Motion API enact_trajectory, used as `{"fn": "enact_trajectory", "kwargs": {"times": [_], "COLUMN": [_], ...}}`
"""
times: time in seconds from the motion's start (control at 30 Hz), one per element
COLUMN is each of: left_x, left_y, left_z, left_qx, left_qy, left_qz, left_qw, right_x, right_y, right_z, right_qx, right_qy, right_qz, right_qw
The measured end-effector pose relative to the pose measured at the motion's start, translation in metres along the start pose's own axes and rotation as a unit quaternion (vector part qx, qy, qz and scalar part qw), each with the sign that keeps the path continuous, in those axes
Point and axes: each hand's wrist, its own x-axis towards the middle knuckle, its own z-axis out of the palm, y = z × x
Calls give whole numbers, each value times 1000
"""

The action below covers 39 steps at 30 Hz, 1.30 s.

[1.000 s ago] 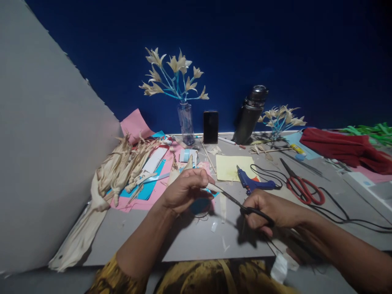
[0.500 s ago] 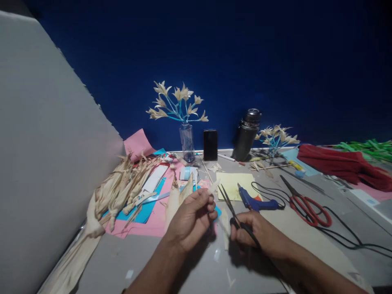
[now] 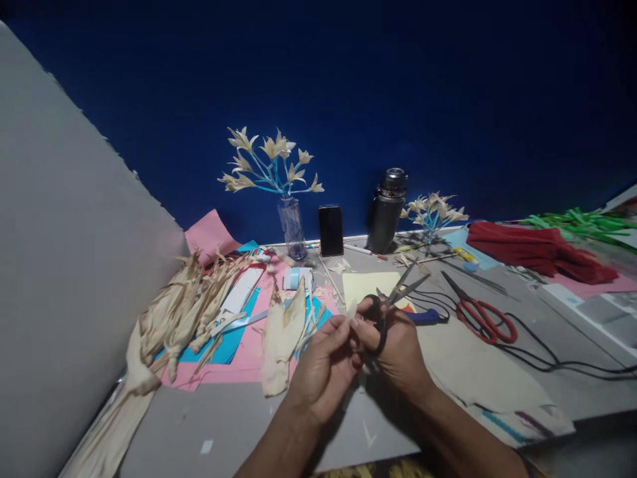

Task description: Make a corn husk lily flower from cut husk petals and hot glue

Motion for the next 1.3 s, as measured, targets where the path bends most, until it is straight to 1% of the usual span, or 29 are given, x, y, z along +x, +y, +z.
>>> {"fn": "enact_trajectory", "kwargs": {"times": [0.1,0.2,0.4,0.5,0.53,0.6,0.7,0.73,0.8,0.83,0.9,1.0,1.1,1.17,1.3], "left_x": [-3,-5,-3,-1,-1,0,-1,-2,-2,-2,-1,1,2,1,2], "left_y": [1,6,9,11,12,16,21,22,23,23,21,19,18,18,16], "left_z": [0,0,-1,-3,-2,-1,2,3,4,3,1,-2,-2,-2,-4], "left_qx": [82,135,138,141,143,148,158,160,163,165,170,181,192,186,150], "left_qy": [11,34,23,31,34,34,24,21,21,23,29,36,41,34,-5], "left_qz": [25,48,75,97,104,113,116,117,121,124,126,123,135,138,134], "left_qw": [996,989,987,985,984,982,980,980,979,978,977,975,971,972,980], "right_x": [2,4,7,9,9,9,6,5,2,0,-2,-5,-6,-7,-11], "right_y": [2,2,-1,0,1,4,11,15,20,23,26,29,30,30,31], "right_z": [-3,-5,-2,-3,-4,-9,-17,-19,-22,-22,-21,-20,-21,-21,-23], "right_qx": [-38,-64,-61,-61,-65,-76,-69,-57,-29,-17,-3,2,1,5,16], "right_qy": [10,4,-14,-20,-32,-91,-227,-264,-313,-327,-336,-320,-310,-307,-304], "right_qz": [-22,-12,21,30,35,47,64,67,72,74,73,82,93,98,105], "right_qw": [999,998,998,997,997,992,969,960,947,942,939,944,946,947,947]}}
